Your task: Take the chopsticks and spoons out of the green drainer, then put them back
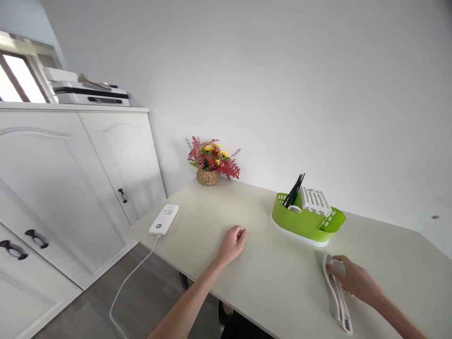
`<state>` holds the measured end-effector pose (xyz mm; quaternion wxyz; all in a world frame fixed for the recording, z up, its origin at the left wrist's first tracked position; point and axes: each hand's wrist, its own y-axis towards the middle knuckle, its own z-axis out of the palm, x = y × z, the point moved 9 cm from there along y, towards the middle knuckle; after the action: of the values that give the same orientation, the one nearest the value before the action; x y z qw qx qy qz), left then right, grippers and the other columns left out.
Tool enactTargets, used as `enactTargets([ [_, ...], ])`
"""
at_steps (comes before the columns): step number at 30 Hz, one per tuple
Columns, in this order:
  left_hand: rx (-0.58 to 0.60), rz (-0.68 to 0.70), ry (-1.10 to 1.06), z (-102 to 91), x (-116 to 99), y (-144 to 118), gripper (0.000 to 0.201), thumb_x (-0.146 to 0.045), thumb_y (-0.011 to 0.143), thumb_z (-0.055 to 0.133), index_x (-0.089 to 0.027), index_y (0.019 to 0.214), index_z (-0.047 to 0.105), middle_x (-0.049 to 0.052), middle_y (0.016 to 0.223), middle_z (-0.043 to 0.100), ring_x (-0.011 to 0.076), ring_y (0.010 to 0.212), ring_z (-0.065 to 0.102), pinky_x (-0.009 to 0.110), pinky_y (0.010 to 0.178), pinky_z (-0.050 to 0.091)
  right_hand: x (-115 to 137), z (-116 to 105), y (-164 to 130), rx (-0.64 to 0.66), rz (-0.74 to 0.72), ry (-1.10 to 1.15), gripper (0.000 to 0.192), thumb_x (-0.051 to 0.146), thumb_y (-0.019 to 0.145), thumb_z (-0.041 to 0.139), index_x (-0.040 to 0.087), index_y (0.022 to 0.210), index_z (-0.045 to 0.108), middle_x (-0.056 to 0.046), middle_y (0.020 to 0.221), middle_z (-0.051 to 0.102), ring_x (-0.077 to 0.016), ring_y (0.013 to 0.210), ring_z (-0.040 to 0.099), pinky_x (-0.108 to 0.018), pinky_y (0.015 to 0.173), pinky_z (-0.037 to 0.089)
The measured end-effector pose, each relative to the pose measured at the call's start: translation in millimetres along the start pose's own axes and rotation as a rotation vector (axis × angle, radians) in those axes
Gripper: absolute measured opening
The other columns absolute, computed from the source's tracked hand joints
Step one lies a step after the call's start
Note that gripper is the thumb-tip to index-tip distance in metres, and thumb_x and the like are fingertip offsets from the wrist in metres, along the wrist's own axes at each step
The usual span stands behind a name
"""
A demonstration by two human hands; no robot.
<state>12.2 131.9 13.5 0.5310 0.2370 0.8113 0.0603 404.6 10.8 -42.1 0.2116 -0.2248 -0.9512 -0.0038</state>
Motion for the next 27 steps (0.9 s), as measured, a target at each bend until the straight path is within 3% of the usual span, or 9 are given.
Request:
enactTargets([
  [5, 0.009, -0.001, -0.002, 0.7, 0.7, 4.4, 0.036, -0.046, 0.101, 0.048, -0.019, 0.088, 0.068, 0.006, 0.084, 0.072, 0.0167, 0.072, 0.064, 0.026, 0.067, 0.048, -2.3, -10.7, 2.3, 0.077, 0.019, 0.152, 0.036, 0.056, 0.085, 0.047, 0.026, 0.099, 0.063, -0.002, 0.055, 0.067, -0.0265, 0.06, 0.07, -0.039, 0.066, 0.054],
  [8, 0.02, -0.009, 0.001, 0.9, 0.0, 5.0, 0.037, -0.048, 0.101, 0.047, -0.02, 0.089, 0.068, 0.005, 0.084, 0.072, 0.0167, 0.071, 0.064, 0.027, 0.067, 0.048, -5.7, -32.7, 4.6, 0.062, 0.016, 0.23, 0.037, 0.058, 0.084, 0.05, 0.025, 0.091, 0.064, -0.003, 0.053, 0.065, -0.0256, 0.054, 0.066, -0.039, 0.06, 0.052],
  [11, 0.022, -0.023, 0.008, 0.7, 0.7, 5.4, 0.037, -0.049, 0.101, 0.047, -0.02, 0.089, 0.068, 0.005, 0.083, 0.072, 0.017, 0.071, 0.065, 0.027, 0.066, 0.048, 8.1, -66.7, -1.2, 0.053, -0.036, 0.332, 0.046, 0.065, 0.083, 0.054, 0.021, 0.093, 0.065, -0.004, 0.059, 0.068, -0.0232, 0.055, 0.065, -0.037, 0.056, 0.052],
  [14, 0.022, -0.029, 0.018, 0.6, 2.3, 6.6, 0.038, -0.049, 0.101, 0.048, -0.02, 0.088, 0.068, 0.005, 0.083, 0.073, 0.0173, 0.071, 0.065, 0.027, 0.066, 0.048, 49.1, -115.8, -16.4, -0.005, -0.125, 0.524, 0.054, 0.07, 0.083, 0.061, 0.019, 0.099, 0.065, -0.005, 0.068, 0.07, -0.0213, 0.061, 0.066, -0.036, 0.061, 0.055],
  [17, 0.02, -0.023, 0.037, 0.0, 3.2, 7.8, 0.039, -0.051, 0.101, 0.047, -0.02, 0.088, 0.067, 0.006, 0.083, 0.073, 0.0175, 0.071, 0.065, 0.027, 0.065, 0.048, 101.7, -171.5, -31.1, -0.181, -0.181, 0.7, 0.053, 0.07, 0.08, 0.068, 0.02, 0.099, 0.065, -0.008, 0.081, 0.074, -0.0233, 0.07, 0.07, -0.039, 0.069, 0.059],
  [20, 0.016, -0.025, 0.047, -1.0, 4.5, 9.1, 0.041, -0.053, 0.101, 0.047, -0.02, 0.086, 0.067, 0.006, 0.084, 0.074, 0.0175, 0.07, 0.065, 0.027, 0.065, 0.048, 151.3, -212.5, -36.2, -0.383, -0.246, 0.688, 0.045, 0.065, 0.088, 0.063, 0.022, 0.1, 0.066, -0.007, 0.089, 0.076, -0.0246, 0.078, 0.075, -0.035, 0.069, 0.058],
  [24, 0.007, -0.03, 0.051, -2.7, 5.6, 10.3, 0.043, -0.056, 0.1, 0.047, -0.021, 0.085, 0.066, 0.006, 0.082, 0.073, 0.0179, 0.07, 0.066, 0.027, 0.064, 0.048, 211.1, -237.2, -34.9, -0.655, -0.483, 0.301, 0.037, 0.045, 0.104, 0.039, 0.021, 0.113, 0.066, -0.01, 0.097, 0.076, -0.023, 0.081, 0.074, -0.033, 0.073, 0.054],
  [27, 0.005, -0.026, 0.048, -3.1, 4.0, 10.4, 0.044, -0.057, 0.099, 0.047, -0.02, 0.085, 0.066, 0.005, 0.079, 0.072, 0.0176, 0.068, 0.065, 0.027, 0.063, 0.048, 242.2, -223.2, -24.3, -0.691, -0.617, -0.048, 0.042, 0.031, 0.107, 0.027, 0.018, 0.126, 0.062, -0.014, 0.117, 0.073, -0.0236, 0.087, 0.071, -0.035, 0.076, 0.051],
])
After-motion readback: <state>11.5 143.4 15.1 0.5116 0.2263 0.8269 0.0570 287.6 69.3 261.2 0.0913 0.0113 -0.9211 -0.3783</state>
